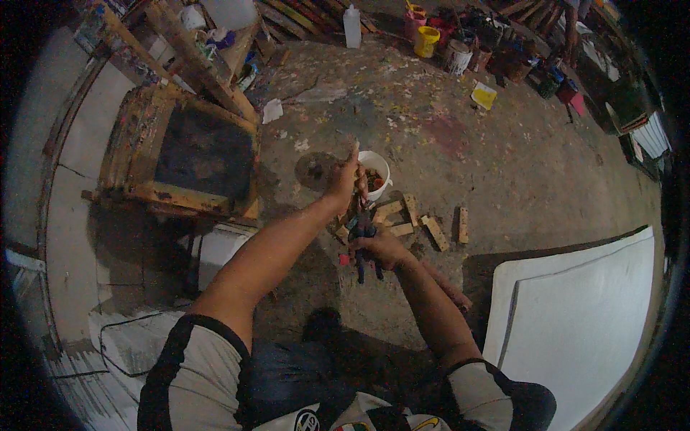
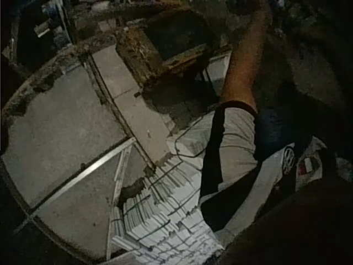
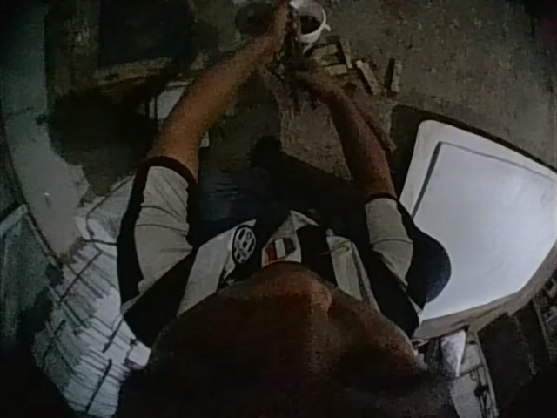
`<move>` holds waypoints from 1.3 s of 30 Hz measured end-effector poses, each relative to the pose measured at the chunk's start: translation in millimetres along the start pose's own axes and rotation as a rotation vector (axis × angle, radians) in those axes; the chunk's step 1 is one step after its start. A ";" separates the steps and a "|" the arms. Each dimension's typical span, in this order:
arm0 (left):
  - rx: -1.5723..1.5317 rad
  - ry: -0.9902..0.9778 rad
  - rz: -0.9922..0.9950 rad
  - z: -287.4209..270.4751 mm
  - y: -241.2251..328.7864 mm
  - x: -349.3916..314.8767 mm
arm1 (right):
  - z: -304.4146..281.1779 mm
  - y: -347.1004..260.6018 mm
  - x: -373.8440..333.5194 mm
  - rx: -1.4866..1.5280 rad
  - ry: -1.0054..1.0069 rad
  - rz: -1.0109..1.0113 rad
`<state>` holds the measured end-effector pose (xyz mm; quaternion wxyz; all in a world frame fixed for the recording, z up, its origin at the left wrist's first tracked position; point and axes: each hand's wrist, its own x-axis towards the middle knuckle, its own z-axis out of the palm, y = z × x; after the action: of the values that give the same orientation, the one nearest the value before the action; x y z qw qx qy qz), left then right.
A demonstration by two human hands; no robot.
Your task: The person sits on the floor and assembles small wooden blocks into a structure. They use pliers to adjust or secure the pieces and occasionally dip the wood into a white bucket containing a liquid. The person handles the blocks one by one, fitting them together to form a larger unit.
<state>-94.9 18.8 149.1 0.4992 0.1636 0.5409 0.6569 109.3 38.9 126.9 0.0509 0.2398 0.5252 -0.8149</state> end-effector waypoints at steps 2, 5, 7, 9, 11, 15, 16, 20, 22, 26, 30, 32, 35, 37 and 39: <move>0.148 0.037 0.030 -5.7 -6.6 0.9 | 5.1 2.7 -1.5 0.064 0.029 0.024; 0.873 -0.098 0.244 -17.8 -17.4 5.2 | 32.1 -1.6 -7.7 0.168 -0.038 0.134; 1.079 -0.048 0.338 -29.0 -24.7 7.9 | 40.5 -9.9 -14.2 0.111 -0.041 0.199; 0.828 0.124 0.251 -43.0 -19.5 14.0 | 36.1 -27.9 -15.3 -0.068 0.050 0.215; 0.541 0.173 0.026 -62.4 1.7 28.5 | 9.4 -6.7 14.7 0.243 0.139 0.099; 0.243 0.284 -0.089 -89.9 2.2 25.0 | -15.1 -30.3 40.4 0.160 0.133 0.106; 0.224 0.289 -0.079 -93.6 -0.3 23.7 | -17.5 -39.0 49.4 0.077 0.135 0.119; 0.185 0.344 -0.077 -82.5 -17.6 26.5 | -45.8 -13.4 95.5 0.084 0.229 0.191; 0.167 0.342 -0.143 -81.9 -15.6 25.0 | -56.7 -4.1 106.2 0.151 0.199 0.216; 0.132 0.313 -0.234 -75.3 -10.5 21.9 | -62.4 6.3 110.4 0.051 0.125 0.146; 0.267 0.322 -0.094 -64.3 -16.5 12.0 | -57.2 1.1 82.9 0.013 0.069 0.071; 0.326 0.349 -0.160 -78.7 -30.9 19.1 | -40.3 -13.2 55.3 0.005 0.036 -0.036; 0.361 0.081 -0.140 -93.3 -64.9 21.6 | -52.2 14.8 19.3 0.025 0.035 0.161; 0.513 -0.058 -0.056 -113.9 -87.7 14.1 | -42.1 39.1 3.8 -0.041 -0.016 0.311; 0.777 -0.040 -0.069 -138.6 -107.3 -1.7 | -12.3 60.1 -5.2 -0.180 -0.094 0.356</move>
<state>-147.4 -67.5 5.8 0.4322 0.3348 0.7447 0.3828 138.1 22.2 75.1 0.2396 0.2850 0.5422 -0.7532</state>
